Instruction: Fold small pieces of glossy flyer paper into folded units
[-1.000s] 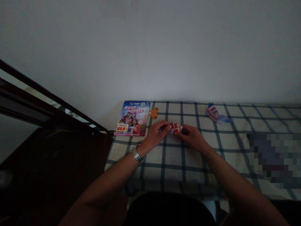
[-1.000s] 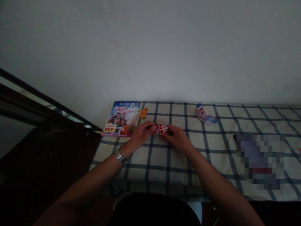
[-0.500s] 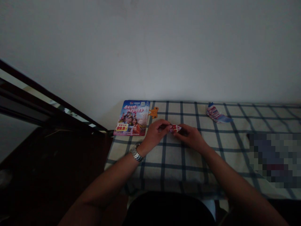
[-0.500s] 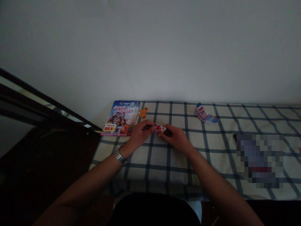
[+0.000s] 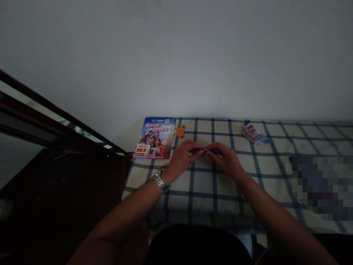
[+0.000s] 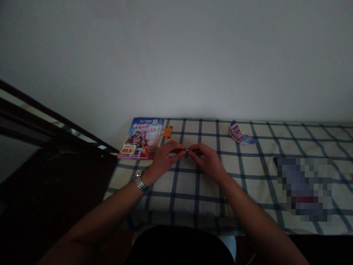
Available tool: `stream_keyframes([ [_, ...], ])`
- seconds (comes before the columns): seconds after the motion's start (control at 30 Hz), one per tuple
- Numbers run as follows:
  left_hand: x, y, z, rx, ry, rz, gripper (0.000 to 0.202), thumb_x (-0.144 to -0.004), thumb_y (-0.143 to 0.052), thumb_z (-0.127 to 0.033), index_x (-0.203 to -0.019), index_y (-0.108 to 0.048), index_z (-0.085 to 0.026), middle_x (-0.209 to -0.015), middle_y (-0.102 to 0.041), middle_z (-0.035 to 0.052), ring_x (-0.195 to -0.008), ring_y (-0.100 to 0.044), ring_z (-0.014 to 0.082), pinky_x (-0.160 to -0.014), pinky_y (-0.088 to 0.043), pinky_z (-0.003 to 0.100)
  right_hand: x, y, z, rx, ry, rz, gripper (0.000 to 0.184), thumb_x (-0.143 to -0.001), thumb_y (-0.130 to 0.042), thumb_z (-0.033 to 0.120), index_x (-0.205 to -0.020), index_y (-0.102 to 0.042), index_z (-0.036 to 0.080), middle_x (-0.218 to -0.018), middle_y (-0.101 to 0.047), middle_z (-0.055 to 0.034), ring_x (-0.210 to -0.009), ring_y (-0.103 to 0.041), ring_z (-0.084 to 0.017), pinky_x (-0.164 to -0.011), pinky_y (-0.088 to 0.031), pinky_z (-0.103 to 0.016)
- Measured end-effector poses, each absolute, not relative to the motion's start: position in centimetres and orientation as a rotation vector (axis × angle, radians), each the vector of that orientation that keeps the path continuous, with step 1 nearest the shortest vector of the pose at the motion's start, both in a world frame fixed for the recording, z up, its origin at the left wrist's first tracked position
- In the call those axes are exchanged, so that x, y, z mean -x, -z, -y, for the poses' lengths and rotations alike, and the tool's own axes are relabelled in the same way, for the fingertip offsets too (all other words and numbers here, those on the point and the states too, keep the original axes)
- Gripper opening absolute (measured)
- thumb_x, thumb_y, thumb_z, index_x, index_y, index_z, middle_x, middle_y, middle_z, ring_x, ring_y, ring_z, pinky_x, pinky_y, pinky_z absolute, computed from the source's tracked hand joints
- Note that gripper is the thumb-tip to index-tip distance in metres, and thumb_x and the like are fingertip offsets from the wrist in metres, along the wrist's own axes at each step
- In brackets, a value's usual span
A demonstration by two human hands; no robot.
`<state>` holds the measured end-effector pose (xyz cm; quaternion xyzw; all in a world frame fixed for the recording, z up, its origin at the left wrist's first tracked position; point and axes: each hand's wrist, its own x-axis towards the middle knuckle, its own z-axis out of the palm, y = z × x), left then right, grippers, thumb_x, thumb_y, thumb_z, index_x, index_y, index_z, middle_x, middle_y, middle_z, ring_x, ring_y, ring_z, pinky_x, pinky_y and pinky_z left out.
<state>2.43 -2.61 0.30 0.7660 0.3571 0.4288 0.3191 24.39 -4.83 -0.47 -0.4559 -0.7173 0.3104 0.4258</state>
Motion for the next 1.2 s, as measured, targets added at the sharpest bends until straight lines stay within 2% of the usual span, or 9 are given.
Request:
stream_keyframes([
  [0.4, -2.4, -0.5, 2.7, -2.091, -1.088, -0.958, 0.014, -0.098, -0.068, -0.035, -0.104, -0.075, -0.024, -0.1, -0.071, 0.0037, -0.094, -0.068, 0.0174, -0.087, -0.058, 0.033, -24.6, 0.1, 5.1, 1.229, -0.707, 1.816, 0.022, -0.095, -0.068, 0.044, -0.105, -0.079, 0.027, -0.099, -0.082, -0.0033, -0.084, -0.079, -0.023, -0.078, -0.067, -0.037],
  [0.6, -2.6, -0.4, 2.7, -1.992, -1.089, -0.926, 0.012, -0.098, -0.067, -0.032, -0.103, -0.075, -0.024, -0.1, -0.069, 0.0035, -0.091, -0.069, 0.016, -0.082, -0.059, 0.029, -24.5, -0.1, 5.2, 1.297, -0.706, 1.807, 0.022, -0.094, -0.07, 0.045, -0.106, -0.08, 0.029, -0.098, -0.083, -0.0023, -0.082, -0.079, -0.025, -0.078, -0.067, -0.039],
  [0.87, -2.6, 0.1, 2.4, -1.964, -1.093, -0.955, 0.01, -0.097, -0.068, -0.031, -0.097, -0.071, -0.022, -0.098, -0.069, 0.004, -0.092, -0.068, 0.0172, -0.08, -0.058, 0.03, -24.6, 0.1, 5.0, 1.275, -0.779, 1.783, 0.023, -0.095, -0.069, 0.045, -0.107, -0.079, 0.028, -0.102, -0.082, -0.0027, -0.09, -0.079, -0.025, -0.082, -0.066, -0.04],
  [1.2, -2.4, 0.7, 1.9, -1.724, -1.152, -0.92, 0.016, -0.097, -0.067, -0.034, -0.106, -0.068, -0.02, -0.107, -0.072, 0.006, -0.099, -0.072, 0.0173, -0.094, -0.06, 0.034, -24.8, -0.1, 4.6, 1.223, -0.906, 1.61, 0.024, -0.095, -0.069, 0.045, -0.108, -0.073, 0.025, -0.113, -0.08, -0.0063, -0.101, -0.077, -0.025, -0.092, -0.065, -0.041],
])
